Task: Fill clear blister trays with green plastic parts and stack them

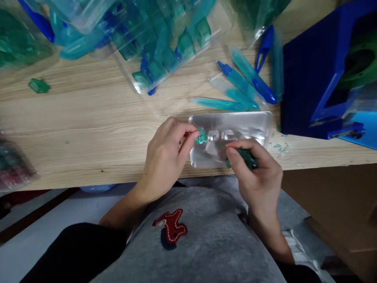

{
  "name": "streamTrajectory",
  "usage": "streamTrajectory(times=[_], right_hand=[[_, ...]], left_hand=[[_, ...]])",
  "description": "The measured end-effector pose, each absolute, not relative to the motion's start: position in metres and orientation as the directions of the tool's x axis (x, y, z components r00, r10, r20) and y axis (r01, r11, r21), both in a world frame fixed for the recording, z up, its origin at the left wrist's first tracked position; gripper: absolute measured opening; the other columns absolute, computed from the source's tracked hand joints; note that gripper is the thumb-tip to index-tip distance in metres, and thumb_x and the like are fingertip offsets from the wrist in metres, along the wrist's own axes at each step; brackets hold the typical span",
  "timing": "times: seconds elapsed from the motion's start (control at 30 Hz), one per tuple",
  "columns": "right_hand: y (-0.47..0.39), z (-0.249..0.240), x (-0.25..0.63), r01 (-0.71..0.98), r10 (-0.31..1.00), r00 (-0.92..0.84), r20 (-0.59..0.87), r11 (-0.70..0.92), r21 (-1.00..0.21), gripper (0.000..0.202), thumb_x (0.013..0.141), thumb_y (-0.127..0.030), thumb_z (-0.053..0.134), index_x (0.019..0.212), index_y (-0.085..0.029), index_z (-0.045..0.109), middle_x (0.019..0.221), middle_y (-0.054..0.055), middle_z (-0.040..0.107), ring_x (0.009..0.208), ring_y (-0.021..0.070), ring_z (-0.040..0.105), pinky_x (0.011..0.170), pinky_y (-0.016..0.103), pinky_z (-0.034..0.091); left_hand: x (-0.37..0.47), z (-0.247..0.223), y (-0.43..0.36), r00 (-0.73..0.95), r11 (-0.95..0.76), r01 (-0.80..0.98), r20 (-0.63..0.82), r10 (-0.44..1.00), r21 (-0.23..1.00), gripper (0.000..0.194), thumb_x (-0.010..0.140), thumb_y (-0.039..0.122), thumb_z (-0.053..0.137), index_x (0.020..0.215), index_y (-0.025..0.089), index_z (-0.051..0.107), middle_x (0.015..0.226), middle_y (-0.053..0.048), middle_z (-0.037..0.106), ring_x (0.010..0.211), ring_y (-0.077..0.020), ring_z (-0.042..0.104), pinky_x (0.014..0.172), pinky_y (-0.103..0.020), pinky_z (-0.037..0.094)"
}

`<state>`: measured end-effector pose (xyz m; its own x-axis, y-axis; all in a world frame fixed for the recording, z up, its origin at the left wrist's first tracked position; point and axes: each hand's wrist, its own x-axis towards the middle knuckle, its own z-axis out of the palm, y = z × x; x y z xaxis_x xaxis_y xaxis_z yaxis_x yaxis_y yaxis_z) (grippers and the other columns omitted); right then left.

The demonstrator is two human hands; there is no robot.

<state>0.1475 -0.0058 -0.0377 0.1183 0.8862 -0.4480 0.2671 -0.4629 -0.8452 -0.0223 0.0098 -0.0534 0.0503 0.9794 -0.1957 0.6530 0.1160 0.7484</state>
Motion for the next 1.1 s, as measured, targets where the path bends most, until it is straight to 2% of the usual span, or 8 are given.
streamTrajectory(times=[0.17,0.3,0.5,0.63,0.8,0.9,0.97,1.1], right_hand=[[-0.011,-0.040,0.161,-0.080,0.766,0.103,-0.635,-0.630,-0.773,0.011,0.081,-0.037,0.070,0.080,-0.026,0.070,0.068,-0.003,0.059,0.054,0.0097,0.049,0.045,0.023,0.033],[-0.007,-0.040,0.159,-0.345,0.681,-0.043,-0.731,-0.697,-0.628,0.022,0.077,-0.047,0.071,0.080,-0.025,0.072,0.073,0.000,0.062,0.055,0.0099,0.053,0.038,0.020,0.031],[-0.001,-0.040,0.159,-0.559,0.585,-0.243,-0.773,-0.736,-0.381,0.031,0.072,-0.045,0.069,0.094,-0.023,0.073,0.084,0.002,0.065,0.060,0.0115,0.059,0.037,0.017,0.038],[-0.003,-0.043,0.159,-0.616,0.597,-0.337,-0.728,-0.725,-0.309,0.029,0.073,-0.038,0.066,0.097,-0.023,0.073,0.086,0.003,0.067,0.062,0.0122,0.061,0.038,0.017,0.041],[-0.011,-0.041,0.154,-0.509,0.641,-0.343,-0.686,-0.741,-0.438,0.029,0.084,-0.038,0.063,0.110,-0.030,0.071,0.093,0.001,0.071,0.066,0.0130,0.066,0.040,0.018,0.046],[-0.014,-0.036,0.153,-0.316,0.742,-0.282,-0.608,-0.670,-0.672,0.030,0.092,-0.040,0.057,0.120,-0.036,0.066,0.119,0.000,0.069,0.101,0.0187,0.068,0.073,0.029,0.060],[-0.015,-0.033,0.153,-0.170,0.825,-0.281,-0.490,-0.545,-0.821,0.032,0.094,-0.039,0.055,0.125,-0.040,0.062,0.133,-0.004,0.061,0.125,0.0190,0.056,0.102,0.036,0.050],[-0.013,-0.032,0.156,0.021,0.837,-0.406,-0.366,-0.392,-0.920,0.055,0.087,-0.034,0.066,0.139,-0.041,0.047,0.139,-0.003,0.057,0.129,0.0186,0.052,0.109,0.036,0.045]], left_hand=[[-0.031,-0.052,0.014,0.183,-0.052,0.664,-0.095,0.979,0.746,0.018,0.093,0.018,0.051,0.103,0.020,0.066,0.097,-0.005,0.061,0.091,-0.0188,0.058,0.079,-0.032,0.048],[-0.036,-0.052,0.013,0.386,-0.223,0.651,-0.064,0.920,0.726,0.024,0.092,0.016,0.050,0.108,0.023,0.066,0.104,-0.006,0.064,0.098,-0.0227,0.058,0.086,-0.037,0.046],[-0.034,-0.066,0.011,0.434,-0.362,0.715,0.026,0.901,0.598,0.015,0.092,0.022,0.056,0.103,0.024,0.065,0.100,-0.006,0.069,0.090,-0.0234,0.060,0.081,-0.039,0.044],[-0.033,-0.061,0.010,0.404,-0.340,0.754,0.013,0.915,0.562,0.021,0.090,0.026,0.061,0.110,0.026,0.062,0.109,-0.006,0.068,0.098,-0.0263,0.059,0.085,-0.042,0.044],[-0.027,-0.034,0.008,0.384,-0.275,0.611,0.026,0.923,0.742,0.020,0.092,0.019,0.057,0.111,0.024,0.061,0.108,-0.004,0.065,0.103,-0.0207,0.059,0.090,-0.036,0.047],[-0.023,-0.024,0.009,0.452,-0.280,0.549,0.002,0.892,0.787,0.019,0.092,0.021,0.058,0.110,0.022,0.060,0.104,-0.003,0.065,0.099,-0.0185,0.060,0.087,-0.033,0.049],[-0.023,-0.022,0.010,0.491,-0.280,0.543,-0.029,0.870,0.791,0.024,0.091,0.024,0.059,0.115,0.021,0.059,0.107,-0.005,0.064,0.102,-0.0192,0.060,0.088,-0.033,0.050],[-0.028,-0.022,0.011,0.547,-0.276,0.513,-0.062,0.835,0.813,0.017,0.092,0.021,0.057,0.109,0.020,0.059,0.108,-0.006,0.063,0.103,-0.0190,0.060,0.088,-0.033,0.051]])
